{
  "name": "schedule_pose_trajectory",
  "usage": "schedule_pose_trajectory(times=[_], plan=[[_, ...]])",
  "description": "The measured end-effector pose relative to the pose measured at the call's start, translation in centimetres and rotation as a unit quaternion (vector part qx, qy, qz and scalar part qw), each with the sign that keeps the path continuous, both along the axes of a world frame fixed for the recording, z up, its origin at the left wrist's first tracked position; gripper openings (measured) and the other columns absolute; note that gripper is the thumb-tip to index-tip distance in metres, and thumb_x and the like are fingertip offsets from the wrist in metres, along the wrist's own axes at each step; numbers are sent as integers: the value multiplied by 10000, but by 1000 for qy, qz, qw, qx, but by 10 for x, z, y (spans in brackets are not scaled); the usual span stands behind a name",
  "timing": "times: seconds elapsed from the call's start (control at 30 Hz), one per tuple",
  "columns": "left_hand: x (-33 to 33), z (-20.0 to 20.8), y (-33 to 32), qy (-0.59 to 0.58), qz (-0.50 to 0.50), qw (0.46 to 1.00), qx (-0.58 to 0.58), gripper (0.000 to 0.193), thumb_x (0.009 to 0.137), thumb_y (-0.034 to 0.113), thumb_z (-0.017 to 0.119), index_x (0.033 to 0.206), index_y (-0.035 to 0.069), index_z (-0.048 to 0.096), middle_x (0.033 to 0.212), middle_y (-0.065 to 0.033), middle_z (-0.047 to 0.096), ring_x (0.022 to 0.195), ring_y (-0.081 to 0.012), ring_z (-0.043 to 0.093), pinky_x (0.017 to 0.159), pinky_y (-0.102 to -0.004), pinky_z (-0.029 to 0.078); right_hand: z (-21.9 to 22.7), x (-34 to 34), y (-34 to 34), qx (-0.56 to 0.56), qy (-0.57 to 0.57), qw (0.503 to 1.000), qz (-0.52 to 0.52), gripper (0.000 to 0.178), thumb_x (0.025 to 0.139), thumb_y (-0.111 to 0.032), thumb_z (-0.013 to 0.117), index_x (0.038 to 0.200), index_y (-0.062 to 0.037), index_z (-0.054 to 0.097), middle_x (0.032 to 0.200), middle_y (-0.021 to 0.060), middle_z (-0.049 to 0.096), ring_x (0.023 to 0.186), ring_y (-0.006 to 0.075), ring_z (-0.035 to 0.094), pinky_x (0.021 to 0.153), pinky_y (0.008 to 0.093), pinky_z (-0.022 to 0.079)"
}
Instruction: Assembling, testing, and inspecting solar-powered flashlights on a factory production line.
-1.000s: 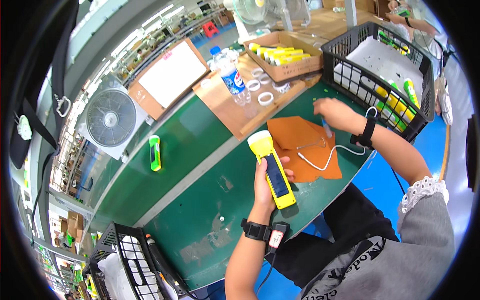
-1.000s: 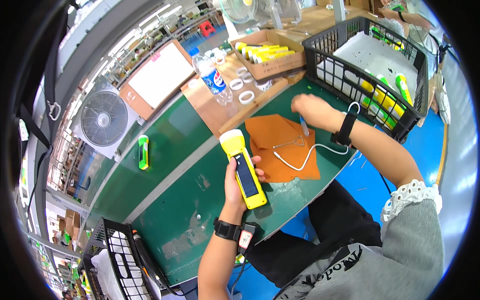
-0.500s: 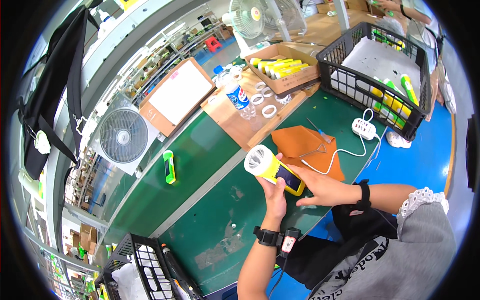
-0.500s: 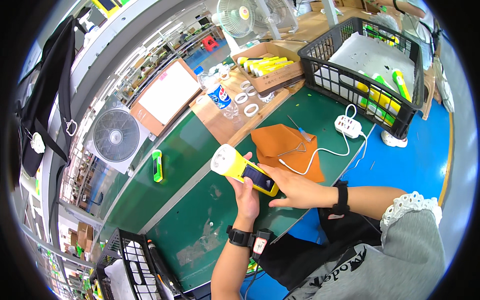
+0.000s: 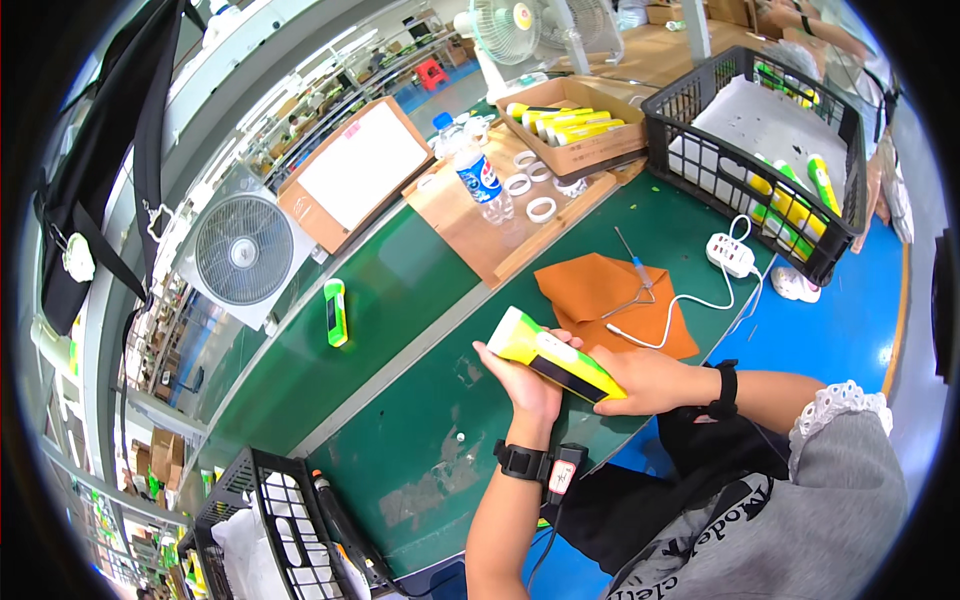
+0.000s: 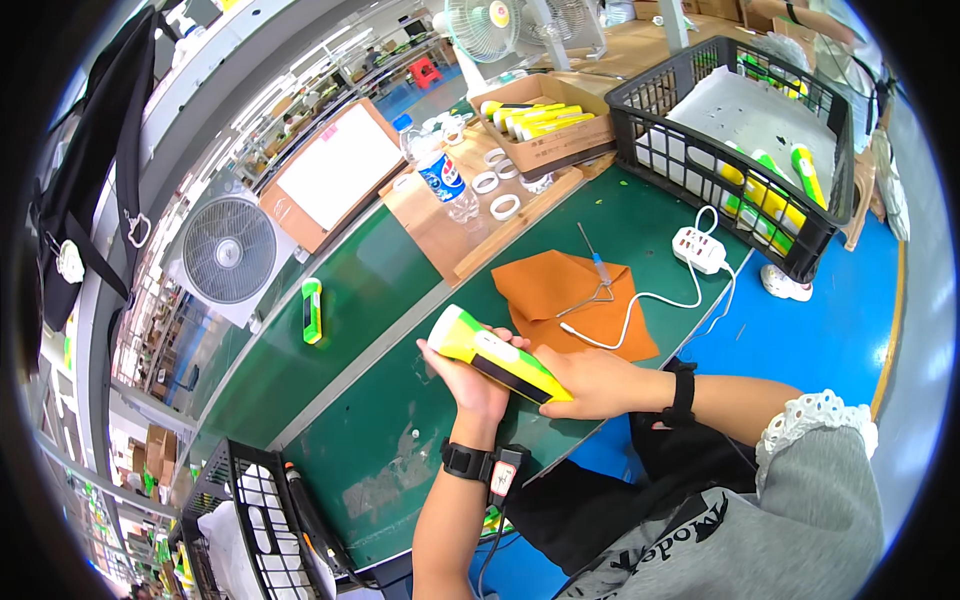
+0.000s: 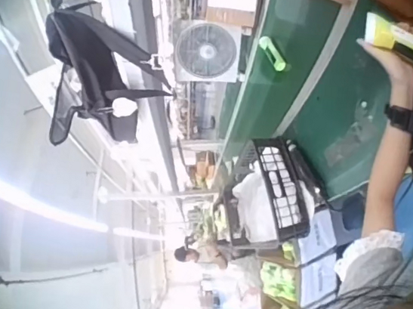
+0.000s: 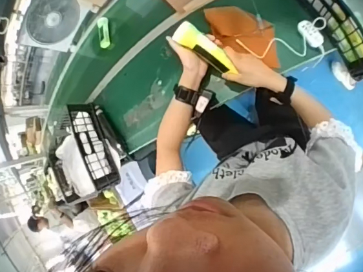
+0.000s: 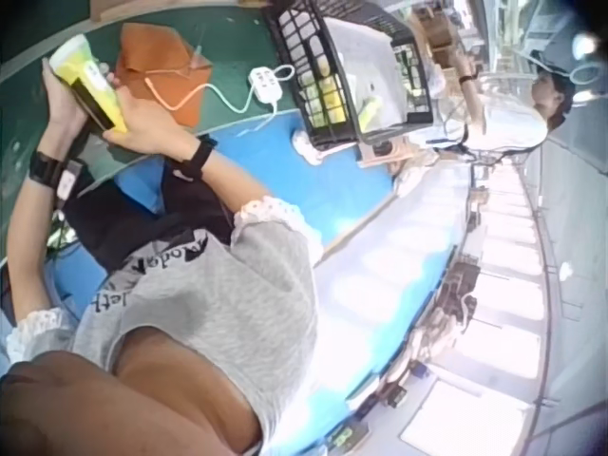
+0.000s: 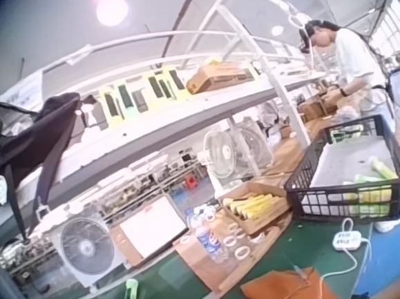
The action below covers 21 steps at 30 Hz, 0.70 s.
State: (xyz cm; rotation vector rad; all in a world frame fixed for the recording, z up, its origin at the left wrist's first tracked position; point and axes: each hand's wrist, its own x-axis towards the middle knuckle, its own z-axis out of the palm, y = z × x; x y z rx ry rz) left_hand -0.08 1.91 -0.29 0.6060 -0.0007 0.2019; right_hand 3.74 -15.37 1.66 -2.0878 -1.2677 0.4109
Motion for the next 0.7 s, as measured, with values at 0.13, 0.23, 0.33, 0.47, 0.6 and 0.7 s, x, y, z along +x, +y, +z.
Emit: schedule_pose_trajectory(times=[0.13,0.23,0.33,0.47,0.6,0.7], plan=[[3,6,1,37,5,998,55,783,799,709,127,1066,50,455,892,-171,588,758,-301,585,729,-403,472,-6,3,-1,-20,-11,1000,-3,489,750,-388,601,1018,-44,381,673,175,567,646,361,569,580,441,427],[-2,17,-8,-12,-9,999,37,745,826,673,177,1278,102,330,1001,-171,560,778,-278,589,727,-397,482,-14,6,-3,-18,-4,1000,-5,488,742,-408,603,1007,-49,405,670,167,564,643,353,569,573,434,422],[0,13,-14,-54,59,970,228,582,885,531,232,1318,143,266,1093,-154,512,823,-259,584,714,-367,488,-23,9,-5,34,2,999,4,508,738,-430,599,1030,-47,436,684,163,573,655,348,575,582,426,428],[-4,14,-13,15,86,974,208,539,882,537,218,1228,145,348,955,-140,531,798,-249,574,699,-361,486,-24,7,-4,53,12,999,5,544,735,-442,595,1090,-55,452,705,163,584,668,344,580,594,417,434],[-2,17,-8,8,59,992,109,573,871,587,153,1137,139,391,859,-131,525,769,-245,556,694,-386,481,-15,3,-5,29,6,1000,-2,540,752,-436,579,1129,-68,461,761,169,596,700,340,583,623,411,444],[0,21,-16,-6,53,997,46,514,892,548,195,1168,147,358,869,-129,519,765,-240,554,674,-401,489,-18,16,-6,77,23,997,20,407,811,-379,529,1038,-41,528,785,171,598,745,331,583,657,405,448]])
